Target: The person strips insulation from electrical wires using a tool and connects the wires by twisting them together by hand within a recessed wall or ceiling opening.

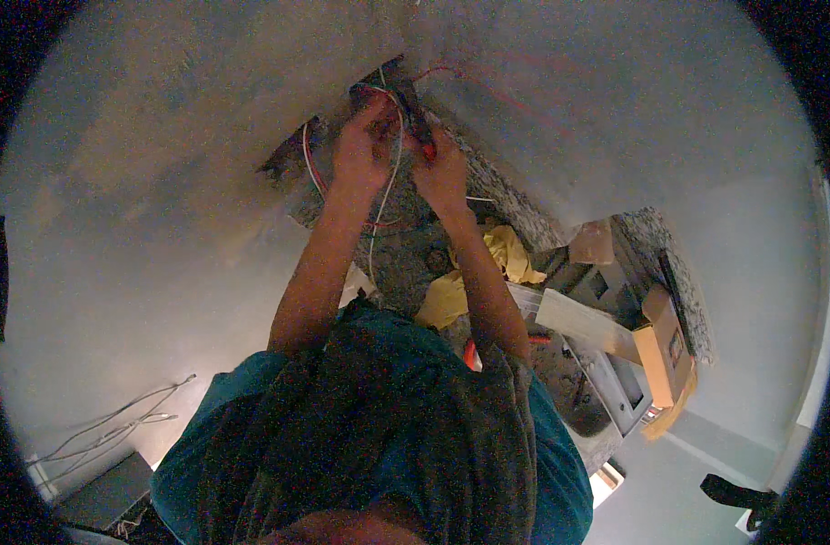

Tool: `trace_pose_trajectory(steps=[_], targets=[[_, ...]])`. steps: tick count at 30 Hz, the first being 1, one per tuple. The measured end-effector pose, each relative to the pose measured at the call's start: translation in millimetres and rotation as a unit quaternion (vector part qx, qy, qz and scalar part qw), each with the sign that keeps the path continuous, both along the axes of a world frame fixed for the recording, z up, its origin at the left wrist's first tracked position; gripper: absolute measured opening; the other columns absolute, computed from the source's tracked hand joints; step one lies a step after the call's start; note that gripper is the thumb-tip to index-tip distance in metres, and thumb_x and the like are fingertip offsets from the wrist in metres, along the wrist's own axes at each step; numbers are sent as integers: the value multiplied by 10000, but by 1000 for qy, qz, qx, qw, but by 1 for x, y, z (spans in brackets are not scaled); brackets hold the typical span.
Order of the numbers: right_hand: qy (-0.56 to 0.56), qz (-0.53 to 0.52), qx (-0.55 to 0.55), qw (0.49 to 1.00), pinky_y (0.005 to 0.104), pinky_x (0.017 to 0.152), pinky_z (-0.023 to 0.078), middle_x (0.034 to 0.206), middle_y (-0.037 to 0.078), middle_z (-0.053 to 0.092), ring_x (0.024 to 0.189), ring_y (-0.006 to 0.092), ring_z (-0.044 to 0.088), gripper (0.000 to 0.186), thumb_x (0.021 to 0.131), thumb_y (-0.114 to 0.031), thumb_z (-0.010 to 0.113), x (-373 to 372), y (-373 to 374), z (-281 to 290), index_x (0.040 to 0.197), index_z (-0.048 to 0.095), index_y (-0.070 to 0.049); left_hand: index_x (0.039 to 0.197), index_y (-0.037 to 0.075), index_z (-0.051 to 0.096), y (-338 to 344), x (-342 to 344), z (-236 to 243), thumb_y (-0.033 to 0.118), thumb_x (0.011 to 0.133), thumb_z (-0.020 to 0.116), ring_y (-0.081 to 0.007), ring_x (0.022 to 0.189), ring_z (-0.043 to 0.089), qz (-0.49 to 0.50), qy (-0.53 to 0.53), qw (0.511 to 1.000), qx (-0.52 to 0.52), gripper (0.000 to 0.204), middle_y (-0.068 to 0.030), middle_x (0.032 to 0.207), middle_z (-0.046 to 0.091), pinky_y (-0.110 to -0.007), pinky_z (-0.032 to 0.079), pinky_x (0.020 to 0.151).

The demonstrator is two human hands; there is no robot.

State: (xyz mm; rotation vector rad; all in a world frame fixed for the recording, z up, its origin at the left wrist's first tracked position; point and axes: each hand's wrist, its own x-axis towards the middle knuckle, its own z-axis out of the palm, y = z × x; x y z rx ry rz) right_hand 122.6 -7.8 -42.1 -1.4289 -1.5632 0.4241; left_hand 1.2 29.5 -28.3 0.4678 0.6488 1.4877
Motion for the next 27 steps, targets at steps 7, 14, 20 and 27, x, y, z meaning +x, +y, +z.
trace_pose_trajectory(steps=[7,14,20,27], targets=[[217,-71,85,970,270,603,448,867,30,690,630,109,544,277,930,-234,628,19,-3,14,1128,619,-41,1084,87,637,-3,-4,0,199,902,639,-173,977,594,-8,33,999,-6,213,-20,1025,655,-328,468,888],[275,-46,117,953,257,627,467,936,45,668,658,101,556,278,938,-198,621,29,5,79,1150,580,-22,1109,84,649,2,0,-13,242,888,678,-178,970,612,4,63,998,-28,273,-39,1039,670,-326,475,888],[295,42,169,939,280,652,501,1014,89,661,746,137,608,206,921,-113,616,35,-1,105,1095,577,-10,1034,-34,661,-31,6,15,123,868,692,-104,844,604,135,250,956,68,230,-59,897,677,-274,488,799],[171,155,186,955,280,695,521,1104,139,662,797,150,628,159,890,-5,595,28,-25,93,1048,598,16,1038,-13,651,-85,10,45,80,858,667,-143,799,643,109,409,894,146,203,-94,904,693,-302,512,744]])
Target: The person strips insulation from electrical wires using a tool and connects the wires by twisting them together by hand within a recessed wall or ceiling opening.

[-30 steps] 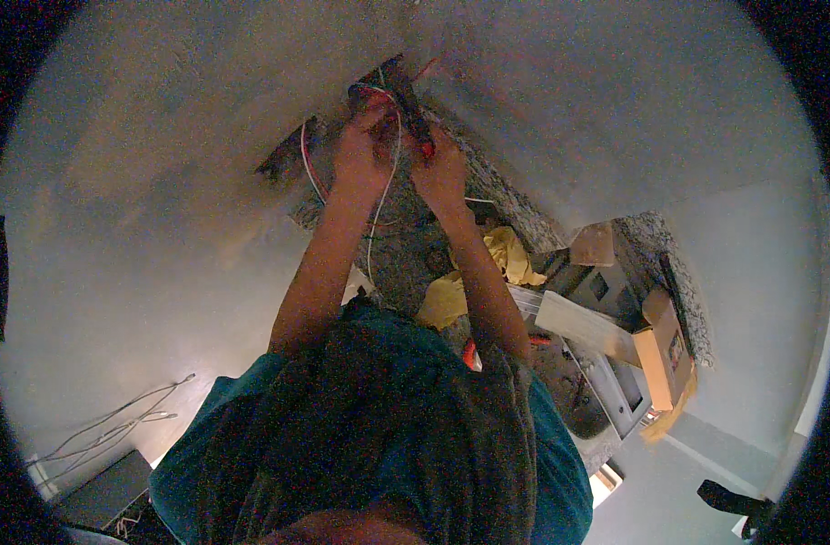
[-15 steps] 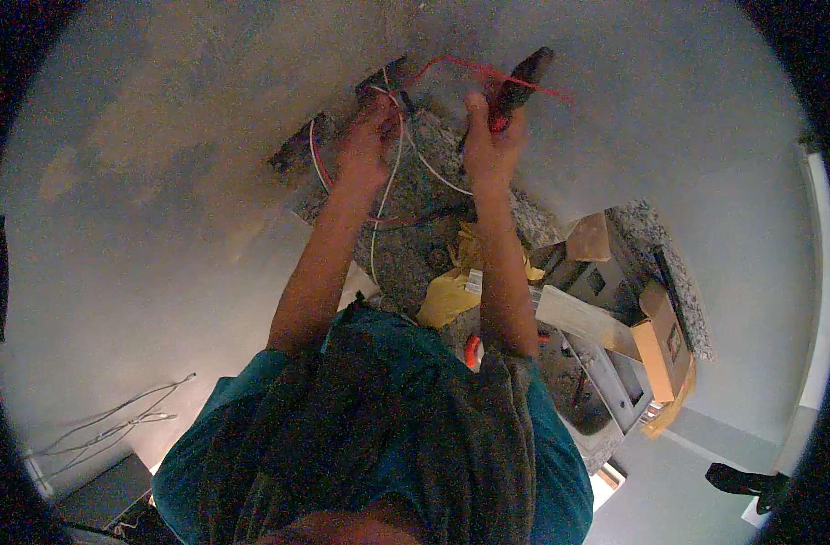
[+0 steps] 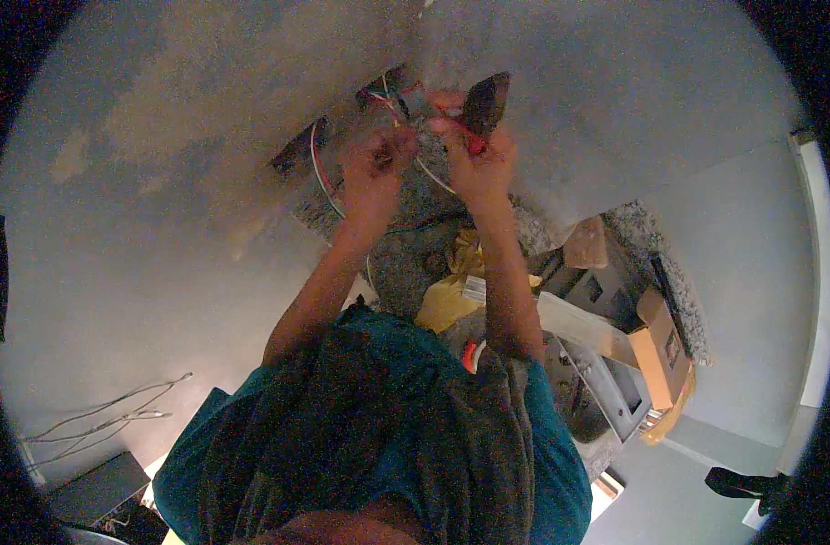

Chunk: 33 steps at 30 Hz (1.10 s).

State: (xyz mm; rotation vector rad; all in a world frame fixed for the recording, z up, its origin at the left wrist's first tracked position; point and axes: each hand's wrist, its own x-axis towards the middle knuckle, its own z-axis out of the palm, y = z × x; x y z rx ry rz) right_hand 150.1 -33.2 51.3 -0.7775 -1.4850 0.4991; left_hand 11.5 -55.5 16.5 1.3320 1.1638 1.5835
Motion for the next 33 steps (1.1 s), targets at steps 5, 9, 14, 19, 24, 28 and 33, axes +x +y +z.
trace_pose_trajectory(steps=[5,9,14,19,24,28,33], targets=[[16,18,12,1000,286,696,522,1085,136,667,812,157,632,127,894,-9,587,3,-7,0,1019,606,4,1025,5,648,13,-4,-17,95,846,683,-168,781,649,66,80,993,48,204,-97,883,688,-310,510,720],[120,-14,-55,991,282,664,511,1076,142,669,754,162,622,99,930,-75,576,14,-9,-16,1019,562,-34,1002,1,650,38,-8,-21,128,833,709,-174,752,642,94,96,989,64,219,-104,859,684,-308,505,702],[265,58,-125,954,256,590,467,1104,154,662,701,161,603,99,951,-115,567,15,-33,-36,1034,518,-91,1006,3,657,55,-9,-29,149,845,713,-145,739,608,77,7,997,-10,224,-82,806,667,-300,493,675],[243,51,-183,951,247,577,443,1113,154,657,712,163,605,76,966,-129,545,15,-55,-58,1029,507,-109,1049,36,673,68,17,-27,116,840,720,-101,730,567,50,-245,965,-73,229,-19,820,642,-268,470,642],[279,47,-191,940,227,543,407,1102,135,669,695,148,600,73,967,-162,551,19,-49,-63,1004,511,-114,1070,61,673,71,21,-46,103,835,715,-110,746,571,67,-285,946,-138,243,-40,878,646,-268,468,683],[344,5,-195,919,231,525,395,1086,113,679,680,142,599,99,964,-188,565,19,-41,-46,1020,528,-115,1111,86,665,73,3,-57,136,875,666,-140,851,609,30,-132,987,-92,242,-55,934,664,-278,473,777],[311,6,-171,935,219,546,404,1046,98,680,700,111,576,207,971,-262,567,20,-24,-28,1047,572,-69,1125,68,656,80,-25,-70,167,932,596,-153,939,622,-73,-141,977,-140,226,-54,1046,668,-301,493,844]])
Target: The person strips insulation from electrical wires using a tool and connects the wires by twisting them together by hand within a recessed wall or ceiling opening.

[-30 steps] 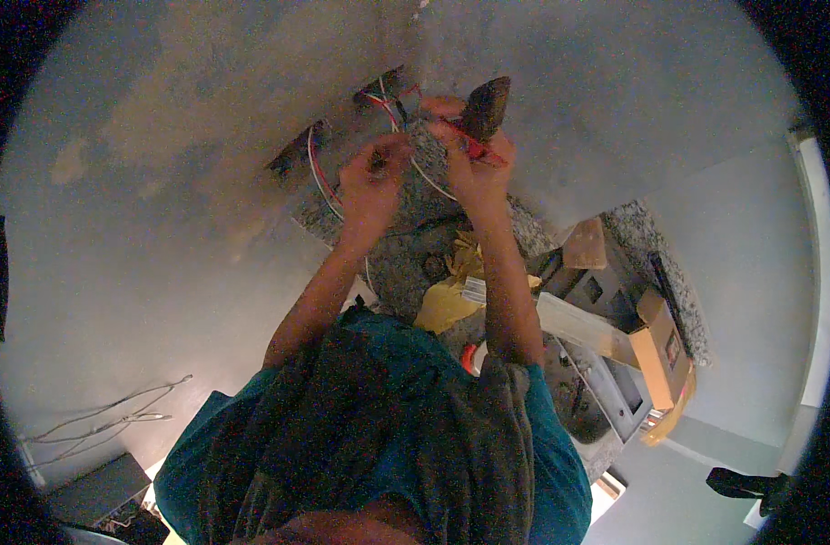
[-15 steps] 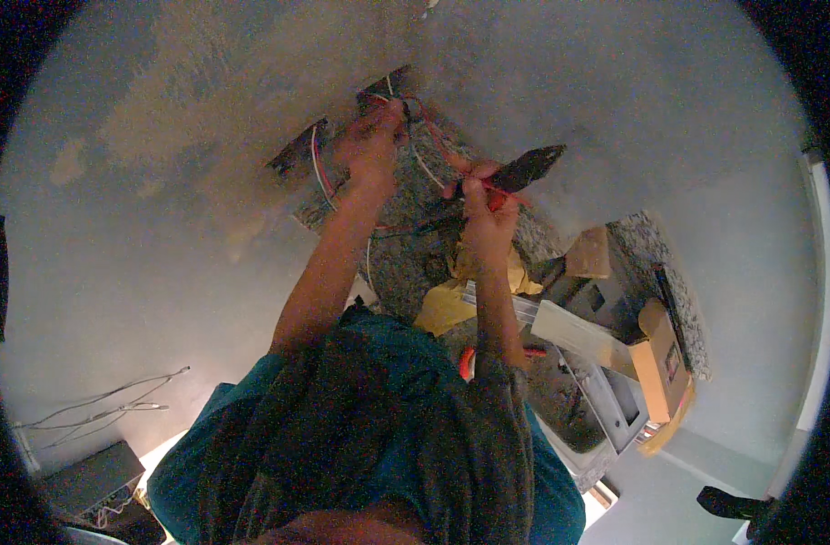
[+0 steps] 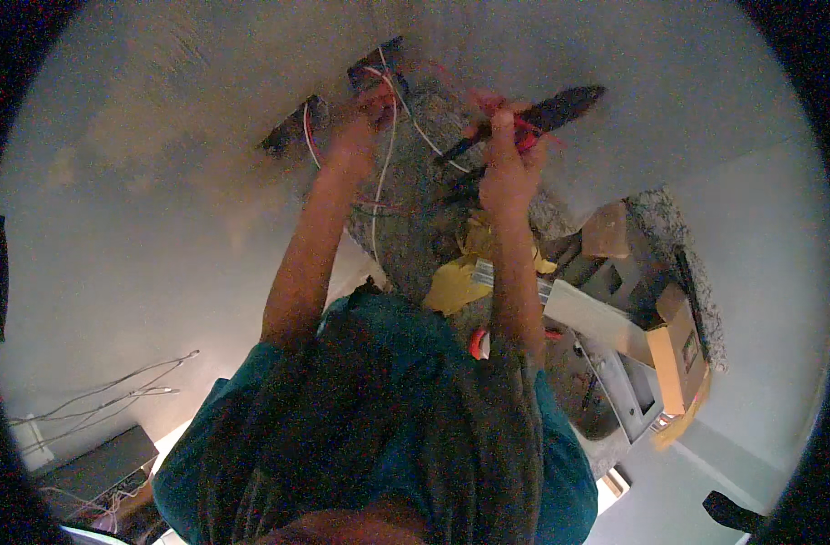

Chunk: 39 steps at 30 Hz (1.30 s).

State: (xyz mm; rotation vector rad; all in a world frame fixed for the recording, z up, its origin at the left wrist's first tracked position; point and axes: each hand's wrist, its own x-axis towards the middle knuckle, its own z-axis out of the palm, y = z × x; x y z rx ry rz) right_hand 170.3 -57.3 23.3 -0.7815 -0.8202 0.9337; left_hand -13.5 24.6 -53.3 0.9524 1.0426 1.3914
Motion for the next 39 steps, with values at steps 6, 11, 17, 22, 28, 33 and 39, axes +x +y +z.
trace_pose_trajectory(steps=[6,11,17,22,28,33,39], targets=[[-209,-133,35,968,245,564,416,841,54,672,654,111,560,204,913,-231,661,20,54,9,973,608,-44,1083,46,656,-15,-13,24,163,940,589,-149,887,619,-56,-48,997,-39,196,-31,984,661,-316,512,842],[-210,-82,141,964,358,822,482,950,74,702,895,186,649,310,964,-335,579,-6,65,61,989,661,-37,1389,114,457,-37,1,67,198,1008,493,-186,1113,533,-95,15,991,-90,392,-34,1297,535,-317,423,976],[-184,-56,206,959,329,768,496,904,76,704,859,168,657,322,967,-333,577,-8,90,62,962,669,-24,1113,88,641,-18,2,26,164,913,635,-126,822,592,-42,28,997,-59,214,-3,938,644,-305,492,754],[-184,-27,177,967,338,701,503,847,60,697,768,145,630,282,965,-298,586,-6,81,59,938,680,-33,1036,64,633,-22,2,10,124,907,613,-130,764,575,-30,-42,998,-31,144,-7,874,625,-307,472,702],[-194,-42,78,977,288,605,454,759,32,648,650,134,561,190,935,-238,623,3,60,39,926,655,-51,1031,12,628,-37,5,-4,123,904,628,-130,673,562,-43,-12,997,-58,169,-30,808,602,-290,478,659],[-319,-6,-51,946,290,621,446,730,7,626,658,120,549,318,878,-343,693,28,39,-2,909,628,-34,990,12,631,-43,10,-3,130,905,635,-116,644,547,-10,-87,991,-101,146,-26,747,586,-272,444,589],[-459,177,-267,829,284,636,427,777,20,635,659,122,546,254,872,-257,686,55,-16,-21,958,609,-31,1004,27,635,-42,4,-6,140,906,644,-102,634,533,-34,-61,994,-87,149,-5,733,580,-257,395,527]])
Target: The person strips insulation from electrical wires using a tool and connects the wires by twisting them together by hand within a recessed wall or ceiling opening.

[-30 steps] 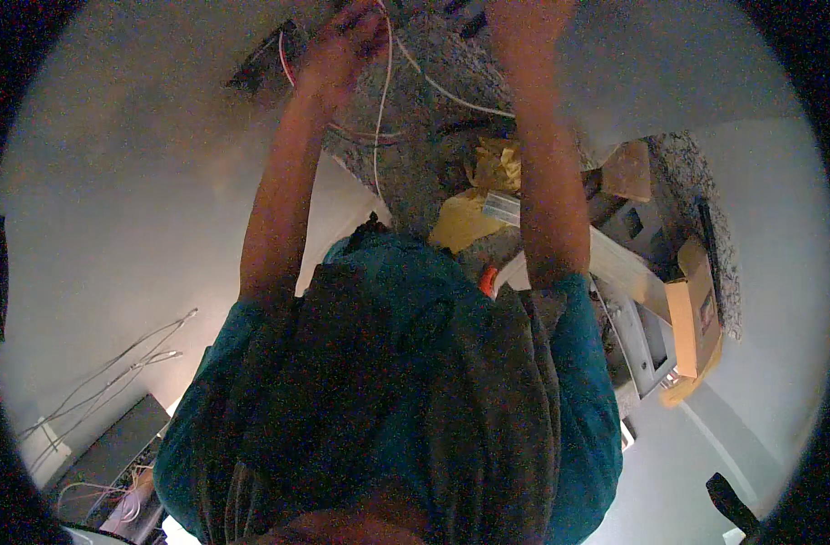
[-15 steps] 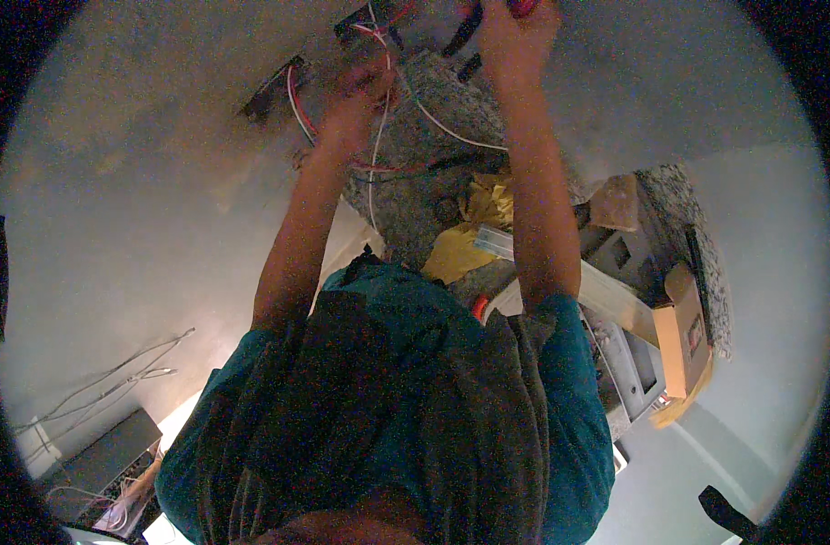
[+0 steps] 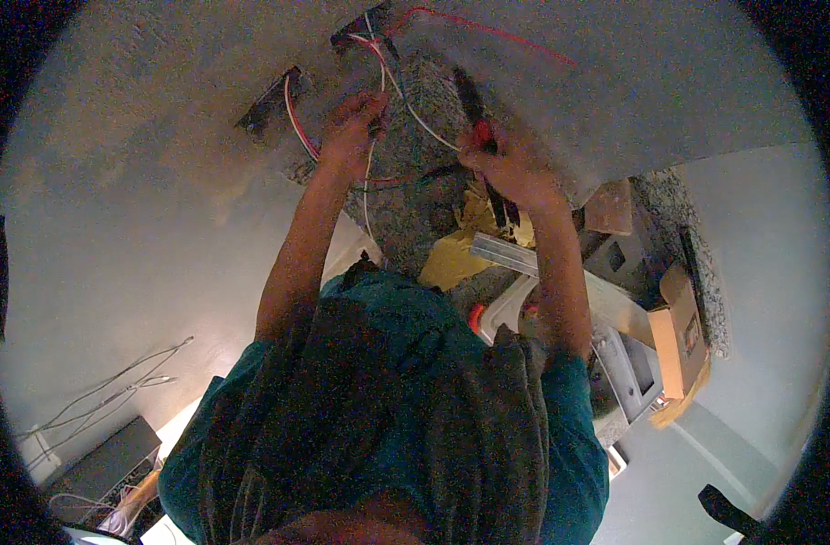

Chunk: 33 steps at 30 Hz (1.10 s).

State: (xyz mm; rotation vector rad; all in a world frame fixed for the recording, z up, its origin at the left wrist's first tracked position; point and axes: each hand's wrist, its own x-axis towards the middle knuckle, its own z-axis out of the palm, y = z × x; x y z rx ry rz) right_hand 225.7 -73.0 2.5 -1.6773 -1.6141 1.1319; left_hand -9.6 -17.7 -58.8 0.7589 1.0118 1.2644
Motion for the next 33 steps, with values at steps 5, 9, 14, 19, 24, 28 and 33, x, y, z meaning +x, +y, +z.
trace_pose_trajectory(steps=[5,9,14,19,24,28,33], targets=[[-98,169,155,969,380,716,468,773,110,632,720,247,624,268,886,-255,633,-4,-14,2,1016,592,-24,997,29,635,-1,0,-5,138,907,634,-87,620,511,7,1,1000,-16,141,2,741,575,-240,376,516],[-205,205,81,954,506,747,492,1033,234,642,955,380,625,249,906,-242,583,-18,0,14,1044,598,-35,1014,74,639,-3,-5,-9,188,882,676,-97,696,523,-17,-19,1000,5,178,9,813,594,-250,411,614],[-416,249,199,852,510,725,499,879,214,664,842,394,645,209,924,-182,531,-18,17,27,1072,576,-41,976,49,646,-5,-5,-8,148,884,644,-80,614,485,25,-5,1000,16,135,10,747,559,-234,365,527],[-423,244,198,850,515,719,506,873,222,654,848,396,642,206,925,-179,527,-19,28,31,1070,579,-42,968,34,637,-5,-9,-10,146,874,658,-73,603,465,-2,-18,999,37,148,8,730,550,-239,346,516],[-376,271,216,860,508,704,500,887,219,648,855,410,630,221,933,-192,526,-20,42,27,1078,568,-30,955,25,630,-7,-7,-4,130,873,659,-68,587,458,8,-47,999,13,136,10,717,548,-233,341,507],[-384,280,204,856,514,705,486,880,225,638,852,422,620,225,929,-189,537,-36,54,33,1079,562,-24,956,43,631,-6,-8,-5,115,876,662,-59,573,465,16,-31,999,8,111,13,720,559,-218,337,492],[-393,309,197,844,511,723,489,932,223,630,880,417,614,233,919,-187,555,-41,72,33,1090,558,-29,980,99,637,-9,-11,-6,178,890,661,-69,629,472,-13,-42,999,8,122,23,772,569,-213,340,526]])
